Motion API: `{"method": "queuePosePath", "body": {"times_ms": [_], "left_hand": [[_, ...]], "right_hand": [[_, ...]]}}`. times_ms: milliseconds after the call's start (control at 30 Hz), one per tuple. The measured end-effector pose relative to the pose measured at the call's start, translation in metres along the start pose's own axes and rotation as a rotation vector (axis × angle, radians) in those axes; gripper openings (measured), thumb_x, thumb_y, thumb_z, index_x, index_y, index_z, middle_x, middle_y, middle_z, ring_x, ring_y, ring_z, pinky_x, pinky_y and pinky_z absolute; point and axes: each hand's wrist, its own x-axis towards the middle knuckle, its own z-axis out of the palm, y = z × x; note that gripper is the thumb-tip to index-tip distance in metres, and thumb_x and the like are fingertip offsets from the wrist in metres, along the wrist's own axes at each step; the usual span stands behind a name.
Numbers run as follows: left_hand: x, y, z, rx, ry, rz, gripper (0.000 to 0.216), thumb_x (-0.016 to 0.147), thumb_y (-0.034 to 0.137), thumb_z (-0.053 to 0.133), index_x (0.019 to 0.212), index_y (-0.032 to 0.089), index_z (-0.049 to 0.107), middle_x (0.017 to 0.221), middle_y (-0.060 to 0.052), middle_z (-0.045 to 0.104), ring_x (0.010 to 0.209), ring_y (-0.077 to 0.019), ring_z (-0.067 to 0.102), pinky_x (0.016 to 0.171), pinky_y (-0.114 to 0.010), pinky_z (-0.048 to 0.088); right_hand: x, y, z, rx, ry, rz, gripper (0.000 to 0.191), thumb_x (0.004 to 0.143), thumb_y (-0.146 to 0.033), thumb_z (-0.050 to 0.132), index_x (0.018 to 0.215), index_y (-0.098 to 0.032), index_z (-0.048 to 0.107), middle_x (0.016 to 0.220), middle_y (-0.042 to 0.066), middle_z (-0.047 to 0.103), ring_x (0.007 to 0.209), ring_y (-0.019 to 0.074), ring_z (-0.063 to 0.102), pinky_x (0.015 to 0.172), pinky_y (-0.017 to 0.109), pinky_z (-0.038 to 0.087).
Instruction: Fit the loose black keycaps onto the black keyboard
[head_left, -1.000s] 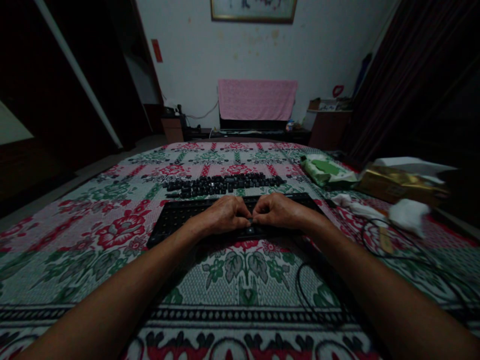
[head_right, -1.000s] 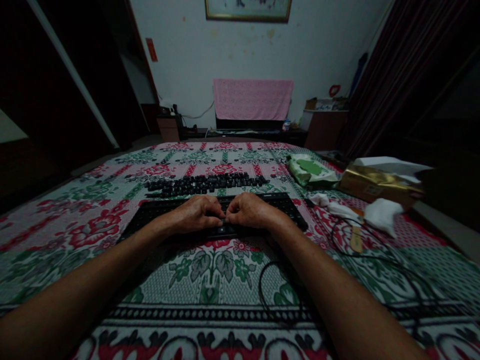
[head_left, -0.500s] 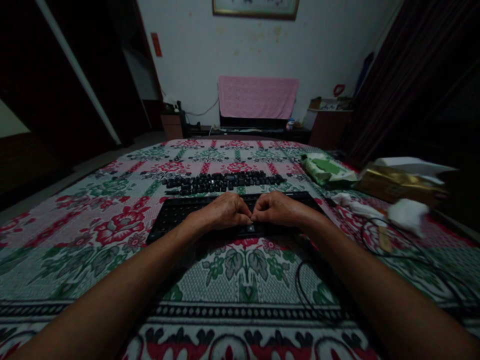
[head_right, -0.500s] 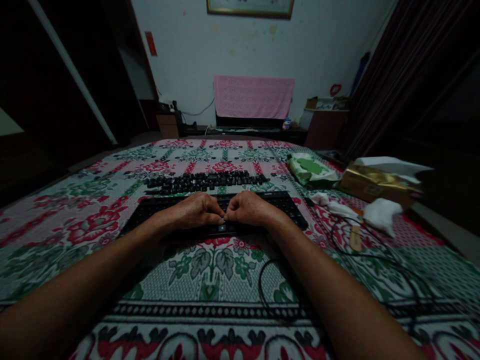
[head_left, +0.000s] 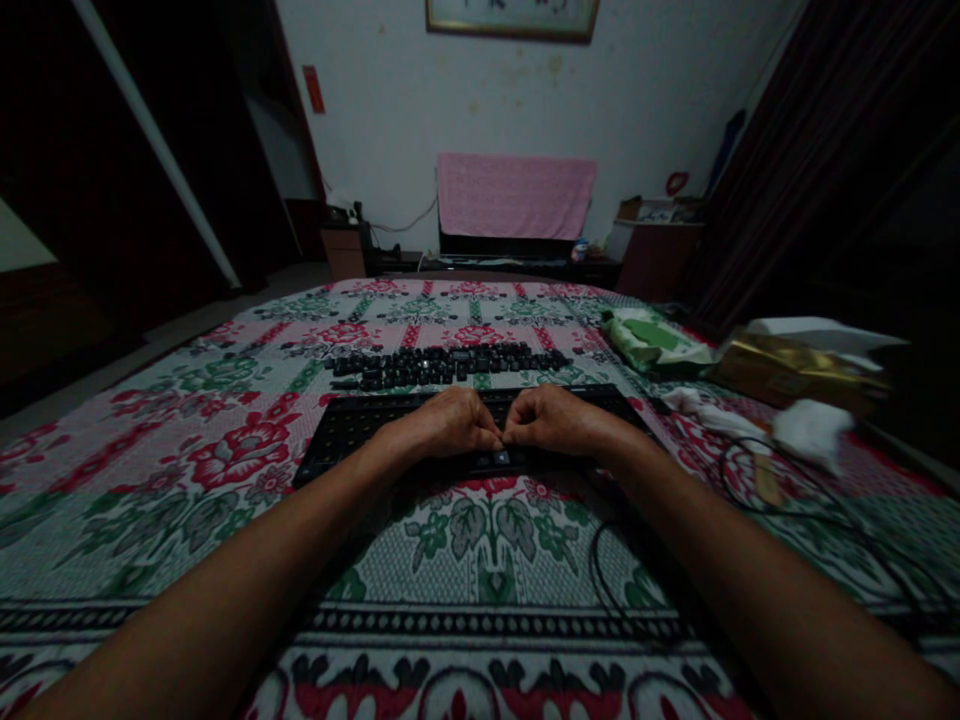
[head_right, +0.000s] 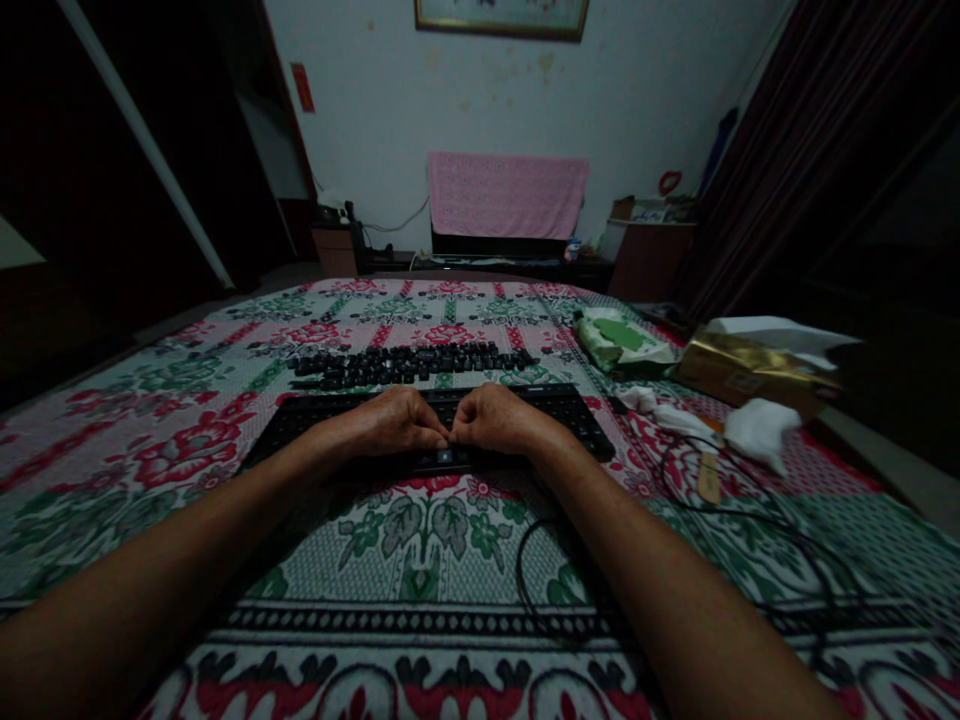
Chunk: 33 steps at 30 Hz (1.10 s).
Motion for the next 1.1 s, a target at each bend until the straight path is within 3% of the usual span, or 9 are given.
{"method": "queuePosePath", "body": {"times_ms": [567,833,1100], "left_hand": [[0.001,-0.009,0.007,-0.209,0.052,-0.085,0.029,0.064,0.034,0.054,0.081,0.016,0.068,0.061,0.001,0.062,0.052,-0.0085,0.047,0.046,-0.017,0.032],[0.003,-0.015,0.004,-0.494,0.062,-0.124,0.031,0.069,0.033,0.048,0.085,0.013,0.064,0.055,0.001,0.055,0.045,-0.0058,0.043,0.042,-0.016,0.032],[0.003,-0.010,0.002,-0.503,0.114,-0.136,0.029,0.068,0.033,0.050,0.080,0.011,0.065,0.055,0.000,0.056,0.047,-0.0064,0.045,0.043,-0.016,0.033]], "right_hand": [[-0.002,0.004,-0.007,0.020,-0.067,-0.069,0.022,0.066,-0.029,0.051,0.076,-0.013,0.063,0.067,0.000,0.060,0.056,0.0083,0.049,0.051,0.018,0.036],[-0.007,0.002,-0.014,-0.011,-0.104,-0.189,0.028,0.069,-0.023,0.047,0.091,-0.015,0.063,0.079,0.000,0.062,0.069,0.0098,0.053,0.062,0.019,0.039],[-0.003,0.001,-0.005,-0.038,-0.042,-0.156,0.023,0.068,-0.028,0.051,0.077,-0.013,0.065,0.070,0.000,0.061,0.064,0.0101,0.052,0.057,0.018,0.038]]}}
